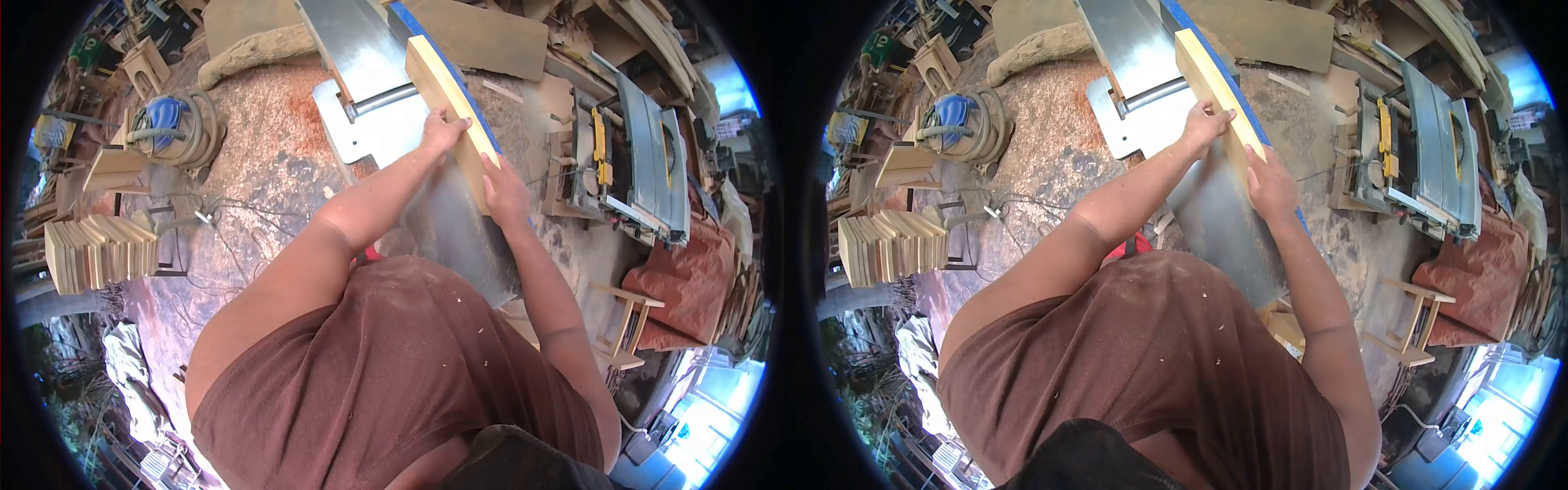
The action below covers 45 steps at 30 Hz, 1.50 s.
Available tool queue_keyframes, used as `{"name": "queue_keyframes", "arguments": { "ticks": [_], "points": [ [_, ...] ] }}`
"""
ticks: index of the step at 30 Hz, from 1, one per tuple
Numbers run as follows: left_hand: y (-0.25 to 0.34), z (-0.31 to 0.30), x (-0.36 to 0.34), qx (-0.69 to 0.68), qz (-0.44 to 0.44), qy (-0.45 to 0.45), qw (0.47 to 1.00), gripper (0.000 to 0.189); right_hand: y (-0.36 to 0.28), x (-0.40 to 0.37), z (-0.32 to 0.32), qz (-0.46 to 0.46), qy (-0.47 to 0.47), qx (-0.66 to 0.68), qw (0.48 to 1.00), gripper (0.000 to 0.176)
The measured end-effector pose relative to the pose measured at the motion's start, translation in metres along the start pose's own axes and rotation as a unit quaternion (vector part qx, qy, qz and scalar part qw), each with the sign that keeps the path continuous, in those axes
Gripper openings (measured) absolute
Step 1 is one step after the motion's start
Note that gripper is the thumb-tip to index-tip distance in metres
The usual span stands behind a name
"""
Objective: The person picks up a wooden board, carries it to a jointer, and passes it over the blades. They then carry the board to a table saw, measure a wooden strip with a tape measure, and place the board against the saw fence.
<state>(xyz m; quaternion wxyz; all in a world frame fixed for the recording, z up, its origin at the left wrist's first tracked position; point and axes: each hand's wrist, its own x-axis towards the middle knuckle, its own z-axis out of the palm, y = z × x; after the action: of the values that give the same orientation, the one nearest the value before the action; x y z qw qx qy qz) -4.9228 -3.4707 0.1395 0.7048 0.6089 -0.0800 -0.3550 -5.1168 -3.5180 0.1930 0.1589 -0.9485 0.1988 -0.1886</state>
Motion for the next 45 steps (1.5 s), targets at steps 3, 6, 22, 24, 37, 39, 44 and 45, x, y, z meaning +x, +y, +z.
{"name": "queue_keyframes", "arguments": {
  "ticks": [3, 6, 22, 24, 37, 39, 44, 45],
  "points": [
    [0.003, -0.004, 0.005, 0.0, 0.002, -0.001, 1.0, 0.071, -0.002, 0.006, 0.001, -0.004, 0.003, 0.004, 1.0, 0.047],
    [0.006, -0.009, 0.014, -0.001, 0.003, -0.012, 1.0, 0.071, -0.004, 0.012, 0.005, -0.004, 0.004, 0.002, 1.0, 0.047],
    [0.021, -0.029, 0.054, -0.025, -0.006, -0.027, 0.999, 0.08, -0.005, 0.046, 0.025, 0.007, -0.016, -0.029, 0.999, 0.049],
    [0.024, -0.031, 0.059, -0.023, -0.004, -0.019, 1.0, 0.077, -0.005, 0.051, 0.028, 0.006, -0.012, -0.03, 0.999, 0.049],
    [0.053, -0.041, 0.072, -0.011, -0.038, -0.017, 0.999, 0.065, -0.009, 0.077, 0.042, 0.011, -0.011, -0.037, 0.999, 0.048],
    [0.054, -0.043, 0.078, -0.022, -0.045, -0.015, 0.999, 0.064, -0.011, 0.082, 0.043, 0.019, -0.016, -0.042, 0.999, 0.048],
    [0.062, -0.049, 0.089, -0.018, -0.038, -0.015, 0.999, 0.064, -0.016, 0.096, 0.047, 0.032, -0.026, -0.043, 0.998, 0.046],
    [0.063, -0.051, 0.092, -0.012, -0.035, -0.017, 0.999, 0.063, -0.016, 0.099, 0.049, 0.032, -0.022, -0.043, 0.998, 0.046]
  ]
}}
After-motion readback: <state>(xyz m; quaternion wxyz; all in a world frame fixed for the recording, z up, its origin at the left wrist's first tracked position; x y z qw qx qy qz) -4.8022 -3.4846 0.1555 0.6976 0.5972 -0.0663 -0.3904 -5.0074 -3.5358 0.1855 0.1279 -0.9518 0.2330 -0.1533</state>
